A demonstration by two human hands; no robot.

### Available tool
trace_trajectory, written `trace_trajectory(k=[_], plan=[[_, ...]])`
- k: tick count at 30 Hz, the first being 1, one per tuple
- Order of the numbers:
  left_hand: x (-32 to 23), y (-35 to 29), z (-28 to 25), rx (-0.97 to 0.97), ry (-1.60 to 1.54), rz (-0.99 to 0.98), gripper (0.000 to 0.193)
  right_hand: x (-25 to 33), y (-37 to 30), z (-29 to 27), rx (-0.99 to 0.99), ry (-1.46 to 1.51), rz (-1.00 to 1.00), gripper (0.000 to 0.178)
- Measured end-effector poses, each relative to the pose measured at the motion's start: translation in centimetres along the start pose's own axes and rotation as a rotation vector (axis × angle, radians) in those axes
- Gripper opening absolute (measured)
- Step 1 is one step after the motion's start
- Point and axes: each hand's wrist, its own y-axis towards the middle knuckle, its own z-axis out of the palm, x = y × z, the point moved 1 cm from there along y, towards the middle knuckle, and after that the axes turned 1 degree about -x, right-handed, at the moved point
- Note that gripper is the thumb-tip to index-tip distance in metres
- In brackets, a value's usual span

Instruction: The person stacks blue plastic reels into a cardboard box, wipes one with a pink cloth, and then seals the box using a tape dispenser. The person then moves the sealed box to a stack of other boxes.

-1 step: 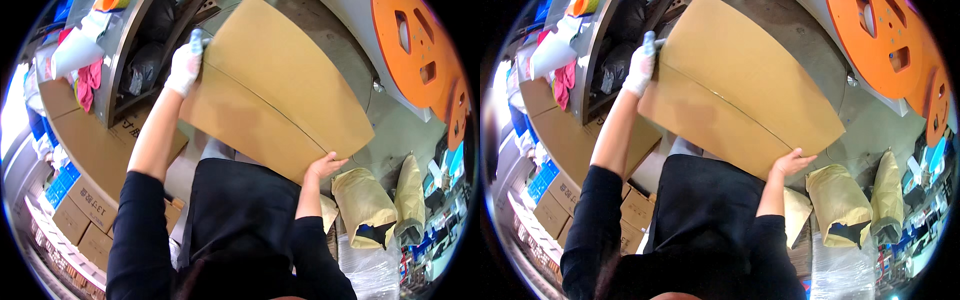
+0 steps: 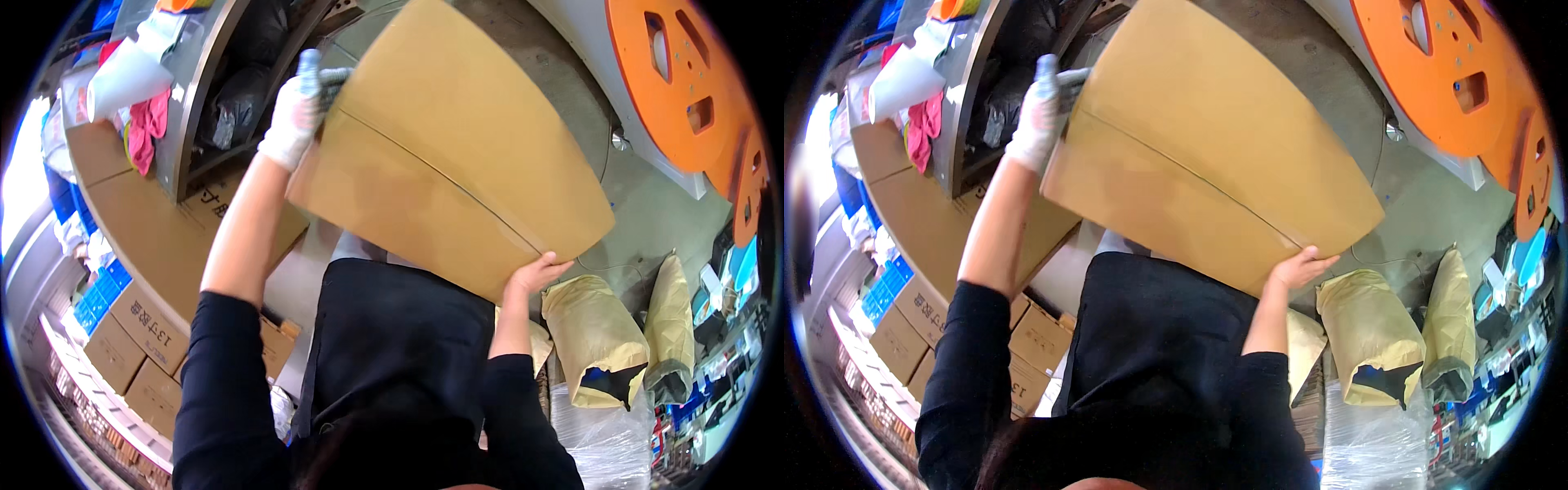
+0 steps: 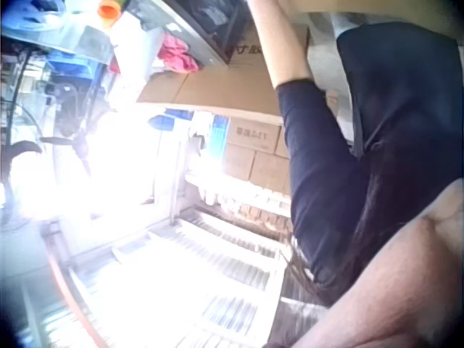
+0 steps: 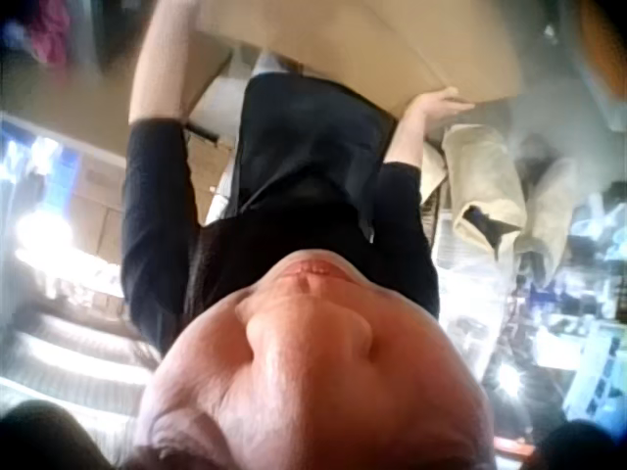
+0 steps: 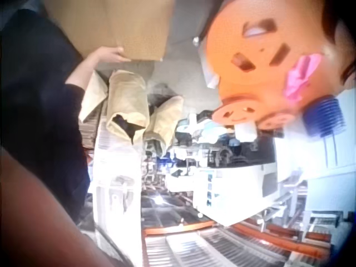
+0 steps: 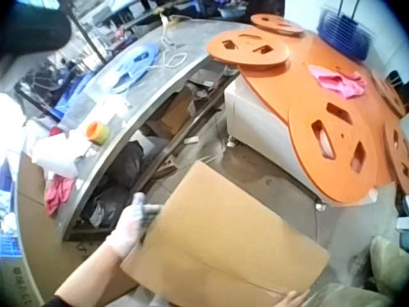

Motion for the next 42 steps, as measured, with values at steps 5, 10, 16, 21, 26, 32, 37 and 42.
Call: trace_trajectory(k=[5, 10, 16, 21, 26, 32, 37, 42], plan=[[-0.5, -3.9, 0.1, 0.293, -0.369, -0.028, 0.085, -8.1, 7.9, -2.5, 0.418, 0.737, 0.361, 0.067], [14.8, 4.9, 2.1, 0.046, 0.118, 0.215, 0.062, -11.2, 12.3, -0.5, 0.534, 0.702, 0.606, 0.067], [12.8, 0.8, 5.6, 0.041, -0.115, -0.257, 0.067, -16.6, 17.9, 0.2, 0.781, 0.638, 0.433, 0.066], [14.9, -11.0, -0.7, -0.029, -0.032, -0.401, 0.079, -11.7, 18.6, -4.3, 0.827, 0.646, 0.305, 0.064], [16.7, -32.4, -6.9, -0.25, -0.681, -0.52, 0.07, 2.9, 14.8, -13.0, 0.983, 0.438, 0.203, 0.062], [12.4, -54.4, -10.6, -0.482, -0.906, -0.428, 0.063, 22.6, 10.7, -19.6, 1.163, 0.275, -0.361, 0.06], [16.5, -67.4, -5.8, -0.6, -1.265, -0.305, 0.062, 34.7, 1.0, -34.6, 1.103, -0.101, -0.927, 0.06], [19.2, -75.7, -0.5, -0.755, -1.525, -0.217, 0.062, 36.8, -6.8, -37.3, 0.841, -0.255, -1.355, 0.061]])
